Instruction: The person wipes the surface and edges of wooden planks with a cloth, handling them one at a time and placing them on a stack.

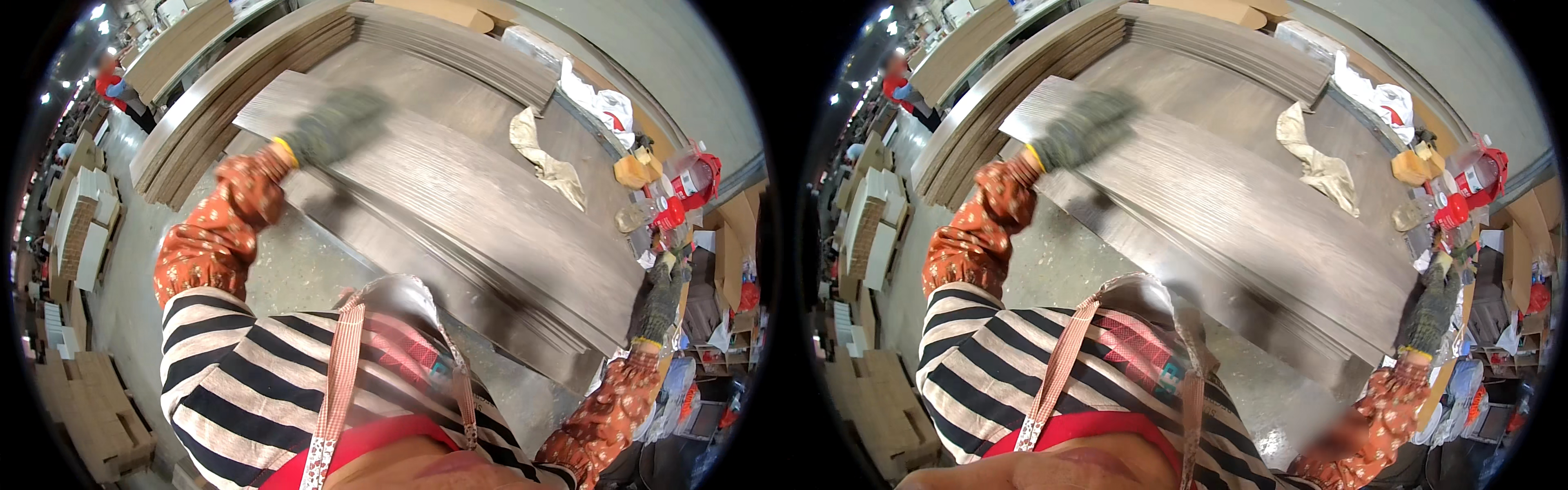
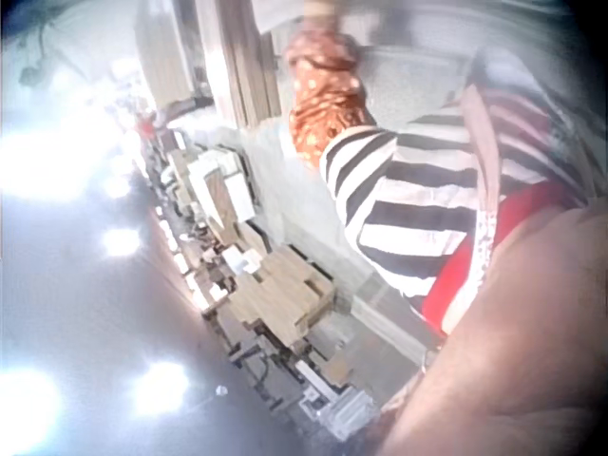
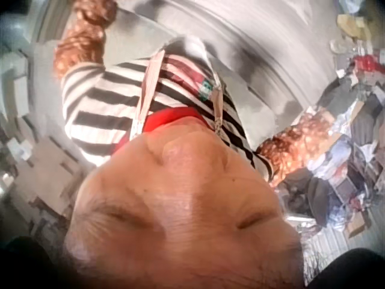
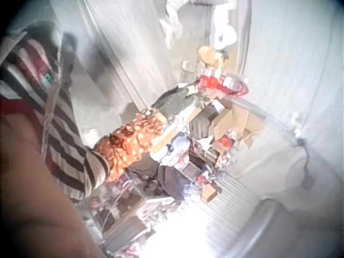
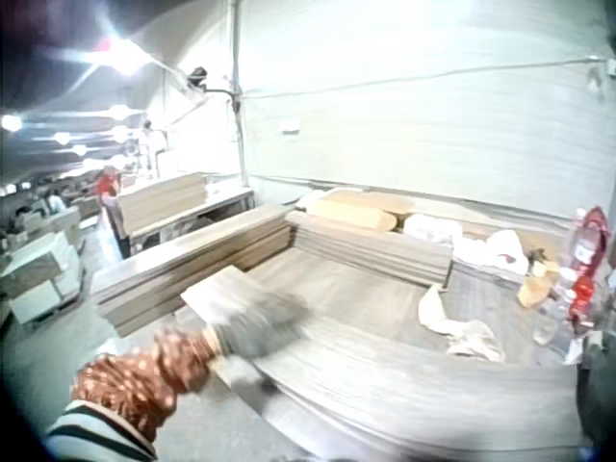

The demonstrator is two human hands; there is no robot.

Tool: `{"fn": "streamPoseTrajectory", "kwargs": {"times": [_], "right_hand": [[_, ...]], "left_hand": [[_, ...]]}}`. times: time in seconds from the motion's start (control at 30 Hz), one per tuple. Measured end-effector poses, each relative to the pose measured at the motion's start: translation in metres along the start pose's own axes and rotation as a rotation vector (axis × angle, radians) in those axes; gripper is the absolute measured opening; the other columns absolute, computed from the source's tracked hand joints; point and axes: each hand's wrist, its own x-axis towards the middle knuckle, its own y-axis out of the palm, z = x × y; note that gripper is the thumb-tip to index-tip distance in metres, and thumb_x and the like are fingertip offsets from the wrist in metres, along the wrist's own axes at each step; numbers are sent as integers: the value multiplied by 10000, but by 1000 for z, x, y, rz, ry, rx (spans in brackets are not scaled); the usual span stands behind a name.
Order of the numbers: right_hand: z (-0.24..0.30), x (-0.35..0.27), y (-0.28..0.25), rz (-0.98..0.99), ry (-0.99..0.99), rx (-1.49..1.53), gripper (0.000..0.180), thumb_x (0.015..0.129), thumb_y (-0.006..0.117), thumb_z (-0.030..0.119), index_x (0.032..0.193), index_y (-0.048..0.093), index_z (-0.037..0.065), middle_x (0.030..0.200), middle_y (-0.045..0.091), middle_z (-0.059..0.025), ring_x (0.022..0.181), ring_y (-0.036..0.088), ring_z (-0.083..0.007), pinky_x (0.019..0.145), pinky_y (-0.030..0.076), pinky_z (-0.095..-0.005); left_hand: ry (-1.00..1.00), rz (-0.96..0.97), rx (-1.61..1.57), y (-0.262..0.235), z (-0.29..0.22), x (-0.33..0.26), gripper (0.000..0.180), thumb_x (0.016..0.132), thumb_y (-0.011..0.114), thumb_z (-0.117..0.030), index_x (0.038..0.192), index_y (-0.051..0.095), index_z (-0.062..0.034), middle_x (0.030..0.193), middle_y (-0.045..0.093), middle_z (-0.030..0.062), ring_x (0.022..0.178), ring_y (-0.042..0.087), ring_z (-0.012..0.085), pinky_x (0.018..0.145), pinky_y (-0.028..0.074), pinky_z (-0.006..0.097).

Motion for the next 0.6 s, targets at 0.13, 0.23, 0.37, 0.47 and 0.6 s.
{"fn": "streamPoseTrajectory", "kwargs": {"times": [0.13, 0.23, 0.37, 0.47, 0.6], "right_hand": [[-6, 20, 17, -63, 38, 75, 389, 948, 555, 280, 1258, 526, 46, 1026, 571, -41, 920, 516, -120, 772, 429, -241], [12, 28, 60, -179, -114, -209, 302, 917, 577, 288, 1121, 588, 65, 854, 549, -4, 760, 492, -83, 643, 417, -246], [-12, 61, 75, -202, 23, -49, 290, 906, 587, 335, 1030, 604, 73, 799, 542, 3, 644, 485, -101, 600, 422, -274], [-17, 85, 39, -249, -250, -676, 274, 912, 568, 319, 1007, 598, 64, 847, 571, -11, 702, 525, -133, 646, 449, -302], [33, 66, -9, -240, -462, -127, 124, 914, 533, 152, 946, 564, 36, 881, 573, -27, 811, 550, -156, 755, 473, -292]], "left_hand": [[-1047, 204, -21, -20, 121, -88, 677, 919, 376, -554, 1286, 479, 6, 1285, 518, 244, 1189, 494, 395, 1016, 370, 453], [-1289, 349, -131, -16, 144, -83, 660, 919, 344, -542, 1282, 486, -8, 1285, 517, 254, 1194, 487, 399, 1004, 377, 446], [-1059, 392, 14, -5, 195, -101, 584, 938, 340, -470, 1279, 496, -22, 1246, 537, 254, 1160, 511, 395, 984, 390, 447], [-931, -14, 146, -2, 195, -102, 503, 956, 334, -395, 1210, 577, -35, 1127, 606, 256, 1061, 573, 396, 930, 427, 460], [-1627, -602, -828, -40, 186, -66, 446, 952, 443, -352, 1263, 532, -45, 1061, 635, 242, 989, 626, 352, 888, 476, 439]]}}
